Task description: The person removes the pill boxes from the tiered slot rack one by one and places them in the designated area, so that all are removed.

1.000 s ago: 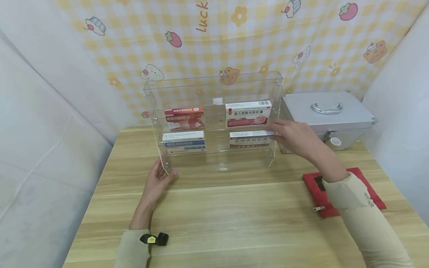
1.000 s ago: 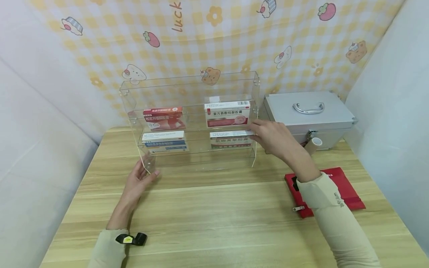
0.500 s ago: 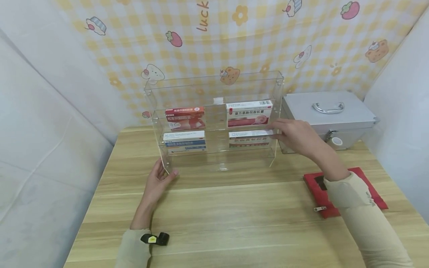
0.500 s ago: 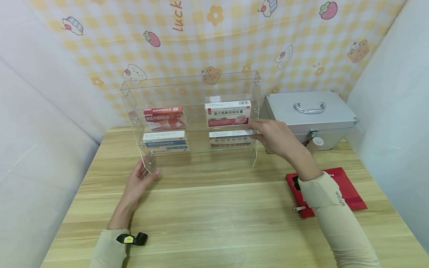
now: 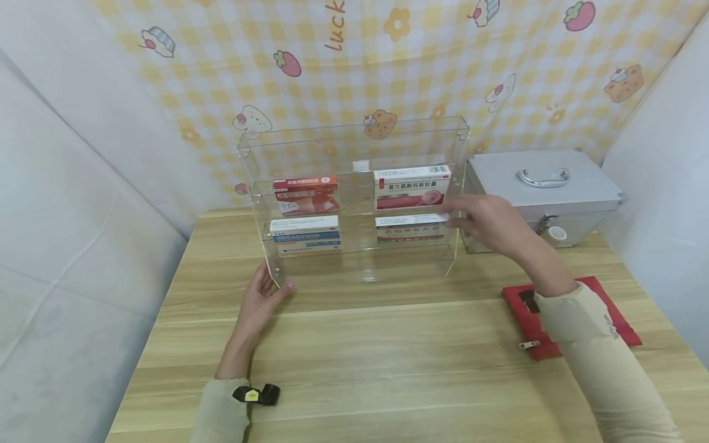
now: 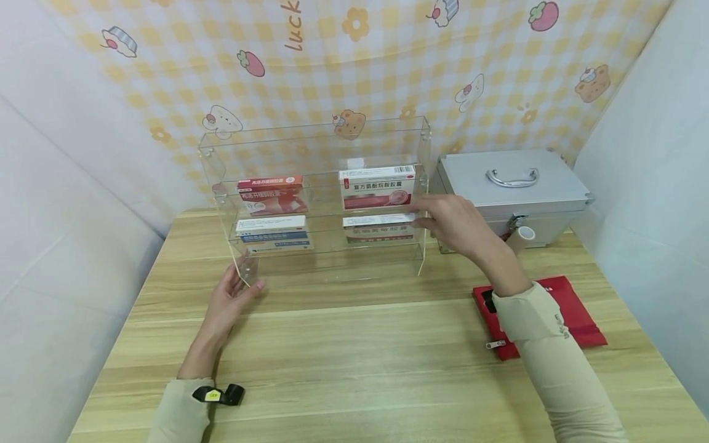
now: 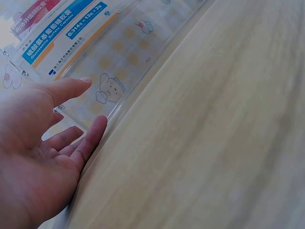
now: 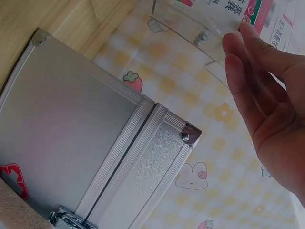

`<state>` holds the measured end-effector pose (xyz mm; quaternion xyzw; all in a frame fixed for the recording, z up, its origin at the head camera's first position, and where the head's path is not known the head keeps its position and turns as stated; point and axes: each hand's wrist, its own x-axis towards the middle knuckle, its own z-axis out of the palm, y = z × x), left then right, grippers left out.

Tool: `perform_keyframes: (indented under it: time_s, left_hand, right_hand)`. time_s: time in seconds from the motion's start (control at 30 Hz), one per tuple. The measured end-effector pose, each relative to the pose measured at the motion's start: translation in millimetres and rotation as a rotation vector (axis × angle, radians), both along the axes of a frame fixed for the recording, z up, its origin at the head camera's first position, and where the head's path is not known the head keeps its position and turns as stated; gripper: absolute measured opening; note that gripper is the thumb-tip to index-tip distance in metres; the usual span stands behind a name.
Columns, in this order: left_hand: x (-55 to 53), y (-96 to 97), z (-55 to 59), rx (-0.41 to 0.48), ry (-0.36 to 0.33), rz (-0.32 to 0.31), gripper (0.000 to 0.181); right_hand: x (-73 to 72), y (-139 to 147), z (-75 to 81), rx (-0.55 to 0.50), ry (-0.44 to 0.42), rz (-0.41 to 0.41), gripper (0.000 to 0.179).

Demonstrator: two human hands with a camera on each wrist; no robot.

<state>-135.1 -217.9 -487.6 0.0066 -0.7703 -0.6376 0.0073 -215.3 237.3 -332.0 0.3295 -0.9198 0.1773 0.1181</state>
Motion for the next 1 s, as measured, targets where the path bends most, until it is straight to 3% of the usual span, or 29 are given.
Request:
perform_keyframes:
  time_s: [0.2, 0.43, 0.57, 0.77, 1.0]
  left_hand:
    - [0.6, 0.1, -0.8, -0.005, 0.007, 0.004, 0.081]
    - [0.2, 0.0, -0.1, 0.003, 0.008, -0.001, 0.082]
    - [2.4, 2.0, 8.2, 0.021, -0.009, -0.004, 0.082]
    - [9.6, 8.3, 28.5, 0.006, -0.038, -0.014, 0.081]
    - [11.0, 8.5, 31.0, 0.012, -0.042, -0.010, 0.079]
  right_hand:
    - [2.6, -3, 0.9, -0.101, -0.026, 0.012, 0.029]
    - [7.5, -10, -0.6, -0.139, 0.092, 0.053, 0.025]
    - [7.3, -13, -0.9, -0.169, 0.130, 0.057, 0.023]
    - [5.7, -12, -4.0, -0.226, 0.091, 0.040, 0.024]
    - [4.8, -8, -4.7, -0.282, 0.022, -0.011, 0.022]
